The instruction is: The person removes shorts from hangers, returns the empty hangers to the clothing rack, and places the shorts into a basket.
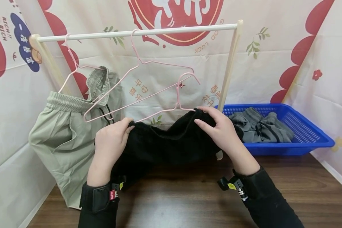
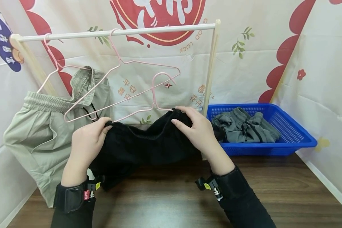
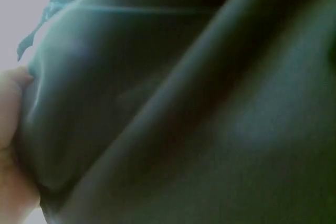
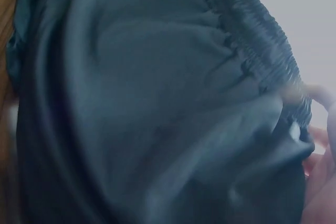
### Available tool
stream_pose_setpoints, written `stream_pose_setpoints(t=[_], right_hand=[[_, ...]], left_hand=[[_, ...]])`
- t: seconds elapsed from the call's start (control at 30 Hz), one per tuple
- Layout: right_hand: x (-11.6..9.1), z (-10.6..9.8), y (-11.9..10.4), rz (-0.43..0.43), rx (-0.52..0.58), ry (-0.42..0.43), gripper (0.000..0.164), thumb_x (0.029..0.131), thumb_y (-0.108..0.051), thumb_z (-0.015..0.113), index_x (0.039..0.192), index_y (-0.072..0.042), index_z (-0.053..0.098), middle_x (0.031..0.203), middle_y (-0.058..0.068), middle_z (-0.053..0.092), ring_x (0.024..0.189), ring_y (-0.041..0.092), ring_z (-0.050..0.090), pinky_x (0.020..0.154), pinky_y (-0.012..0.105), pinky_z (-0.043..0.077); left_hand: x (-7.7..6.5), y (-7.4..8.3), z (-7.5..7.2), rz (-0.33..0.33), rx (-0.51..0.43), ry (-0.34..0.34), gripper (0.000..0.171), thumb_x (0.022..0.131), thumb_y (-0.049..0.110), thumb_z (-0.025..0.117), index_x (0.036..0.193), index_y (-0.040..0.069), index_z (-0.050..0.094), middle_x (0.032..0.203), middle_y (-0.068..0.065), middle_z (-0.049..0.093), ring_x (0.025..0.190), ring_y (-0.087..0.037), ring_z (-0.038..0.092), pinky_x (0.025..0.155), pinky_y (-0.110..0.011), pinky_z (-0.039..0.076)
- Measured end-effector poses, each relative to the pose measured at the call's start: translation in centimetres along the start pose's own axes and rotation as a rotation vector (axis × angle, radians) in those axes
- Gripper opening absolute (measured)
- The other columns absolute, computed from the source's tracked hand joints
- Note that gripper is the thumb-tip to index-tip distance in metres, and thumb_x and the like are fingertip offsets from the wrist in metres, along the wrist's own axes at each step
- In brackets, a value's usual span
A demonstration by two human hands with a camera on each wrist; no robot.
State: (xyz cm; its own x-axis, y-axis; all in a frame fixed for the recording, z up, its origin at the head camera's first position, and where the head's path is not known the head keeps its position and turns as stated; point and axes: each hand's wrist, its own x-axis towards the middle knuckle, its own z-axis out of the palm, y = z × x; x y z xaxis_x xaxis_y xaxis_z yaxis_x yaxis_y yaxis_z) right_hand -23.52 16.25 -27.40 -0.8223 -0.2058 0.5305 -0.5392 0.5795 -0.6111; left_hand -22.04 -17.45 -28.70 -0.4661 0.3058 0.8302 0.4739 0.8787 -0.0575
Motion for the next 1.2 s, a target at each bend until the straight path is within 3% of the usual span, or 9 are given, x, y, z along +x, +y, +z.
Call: stream_pose_setpoints(t=[0.3,0.5,0.67,0.93,1.03,1.2], right_hand=[[-1.0,0.8,-0.3,0.022,0.068,0.022,0.04,0.097,-0.037,0.061,0.134,-0.024,0.059,0.137,0.002,0.055,0.131,0.024,0.045,0.104,0.057,0.032],[-1.2,0.8,-0.1,0.072,0.139,0.06,0.034,0.096,-0.036,0.063,0.124,-0.017,0.065,0.126,0.004,0.061,0.118,0.024,0.053,0.096,0.05,0.039],[-1.2,0.9,0.3,0.092,0.113,0.054,0.03,0.095,-0.038,0.064,0.113,-0.014,0.068,0.111,0.005,0.065,0.101,0.022,0.057,0.086,0.044,0.042],[-1.1,0.7,1.3,0.039,0.077,-0.05,0.023,0.099,-0.025,0.058,0.119,-0.017,0.067,0.121,0.005,0.064,0.116,0.026,0.055,0.095,0.052,0.04],[-1.1,0.5,1.4,0.015,0.059,-0.057,0.018,0.099,-0.019,0.058,0.113,-0.016,0.068,0.114,0.004,0.066,0.109,0.023,0.058,0.091,0.048,0.041],[-1.1,0.7,1.1,0.003,0.08,-0.034,0.015,0.097,-0.011,0.057,0.108,-0.014,0.068,0.108,0.002,0.067,0.097,0.019,0.057,0.084,0.043,0.04]], left_hand=[[-0.2,0.5,0.1,0.03,0.002,0.031,0.014,0.094,0.021,0.064,0.1,0.008,0.062,0.066,-0.008,0.059,0.054,-0.031,0.056,0.045,-0.041,0.038],[-0.1,0.8,0.2,0.064,-0.012,0.019,0.015,0.093,0.021,0.065,0.1,0.008,0.062,0.067,-0.007,0.06,0.057,-0.03,0.059,0.047,-0.041,0.04],[-0.2,0.9,0.4,0.062,-0.038,-0.038,0.016,0.091,0.02,0.068,0.102,0.011,0.062,0.074,-0.006,0.065,0.064,-0.03,0.063,0.05,-0.042,0.044],[-0.2,1.3,0.5,0.023,-0.169,-0.181,0.035,0.095,0.015,0.064,0.128,0.024,0.061,0.094,-0.001,0.064,0.072,-0.025,0.062,0.059,-0.04,0.047],[-0.1,1.4,0.6,0.018,-0.208,-0.197,0.033,0.095,0.012,0.064,0.126,0.023,0.064,0.097,-0.002,0.061,0.07,-0.026,0.06,0.06,-0.041,0.047],[0.0,1.5,0.4,-0.004,-0.262,-0.233,0.025,0.093,0.007,0.065,0.116,0.014,0.065,0.098,-0.003,0.06,0.085,-0.025,0.062,0.07,-0.041,0.048]])
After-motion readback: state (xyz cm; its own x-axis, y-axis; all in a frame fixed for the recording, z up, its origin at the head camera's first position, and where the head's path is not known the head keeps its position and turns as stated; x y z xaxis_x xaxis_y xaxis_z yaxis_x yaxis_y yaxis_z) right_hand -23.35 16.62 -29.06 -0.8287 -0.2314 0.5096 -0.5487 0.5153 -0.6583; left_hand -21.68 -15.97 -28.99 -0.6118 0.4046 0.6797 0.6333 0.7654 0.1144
